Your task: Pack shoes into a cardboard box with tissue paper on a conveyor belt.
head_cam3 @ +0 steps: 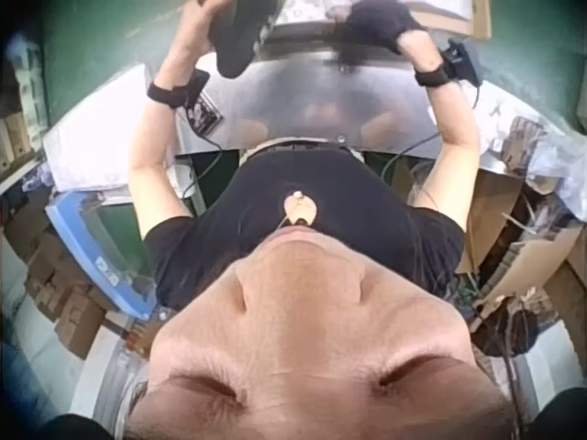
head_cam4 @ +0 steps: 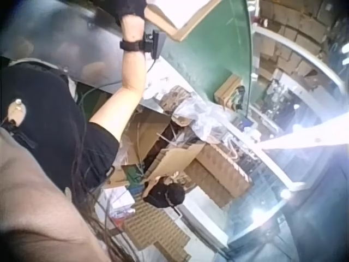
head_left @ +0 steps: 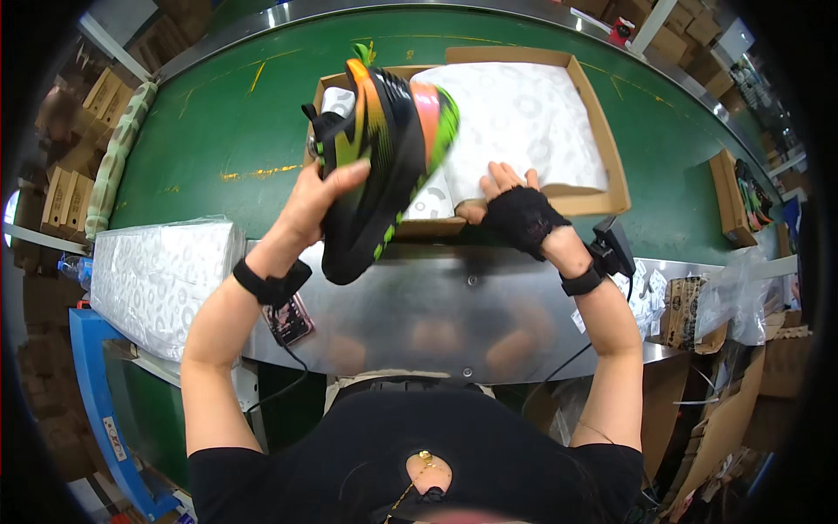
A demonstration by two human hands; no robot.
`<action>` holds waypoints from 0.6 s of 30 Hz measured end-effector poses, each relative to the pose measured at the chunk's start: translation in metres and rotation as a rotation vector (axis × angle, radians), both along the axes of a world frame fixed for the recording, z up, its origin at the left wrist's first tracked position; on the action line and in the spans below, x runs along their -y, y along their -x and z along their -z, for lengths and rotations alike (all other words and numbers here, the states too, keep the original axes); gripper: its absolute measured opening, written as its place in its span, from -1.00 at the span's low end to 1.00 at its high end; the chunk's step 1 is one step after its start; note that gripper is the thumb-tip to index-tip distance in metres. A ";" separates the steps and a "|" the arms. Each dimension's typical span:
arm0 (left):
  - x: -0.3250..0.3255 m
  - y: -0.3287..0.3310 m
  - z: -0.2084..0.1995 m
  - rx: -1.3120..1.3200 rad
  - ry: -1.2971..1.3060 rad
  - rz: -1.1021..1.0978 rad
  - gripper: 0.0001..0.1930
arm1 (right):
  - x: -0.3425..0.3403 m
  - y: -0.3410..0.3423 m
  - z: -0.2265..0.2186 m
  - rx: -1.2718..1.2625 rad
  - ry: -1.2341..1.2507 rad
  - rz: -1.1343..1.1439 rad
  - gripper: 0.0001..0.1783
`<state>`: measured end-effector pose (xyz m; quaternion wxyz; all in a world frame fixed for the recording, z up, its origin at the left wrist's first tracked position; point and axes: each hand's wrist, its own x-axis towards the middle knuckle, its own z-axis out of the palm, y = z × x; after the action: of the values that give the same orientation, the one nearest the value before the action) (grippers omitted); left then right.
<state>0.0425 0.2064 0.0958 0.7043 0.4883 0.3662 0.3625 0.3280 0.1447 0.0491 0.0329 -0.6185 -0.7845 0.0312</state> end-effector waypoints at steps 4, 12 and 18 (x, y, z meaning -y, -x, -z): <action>-0.060 -0.025 0.006 0.128 0.220 -0.065 -0.51 | 0.020 -0.026 0.002 0.023 -0.033 -0.015 -0.47; -0.127 -0.068 0.065 -0.297 0.534 0.038 -0.19 | 0.063 -0.039 -0.011 -0.339 -0.637 -0.005 -0.61; -0.118 -0.077 0.086 -0.312 0.427 0.138 -0.31 | 0.086 -0.006 0.015 -0.698 -0.497 -0.229 -0.83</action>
<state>0.1195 0.3248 0.0095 0.7494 0.4025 0.5044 0.1484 0.3340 0.0582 0.0344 0.4399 -0.4531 -0.7736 0.0522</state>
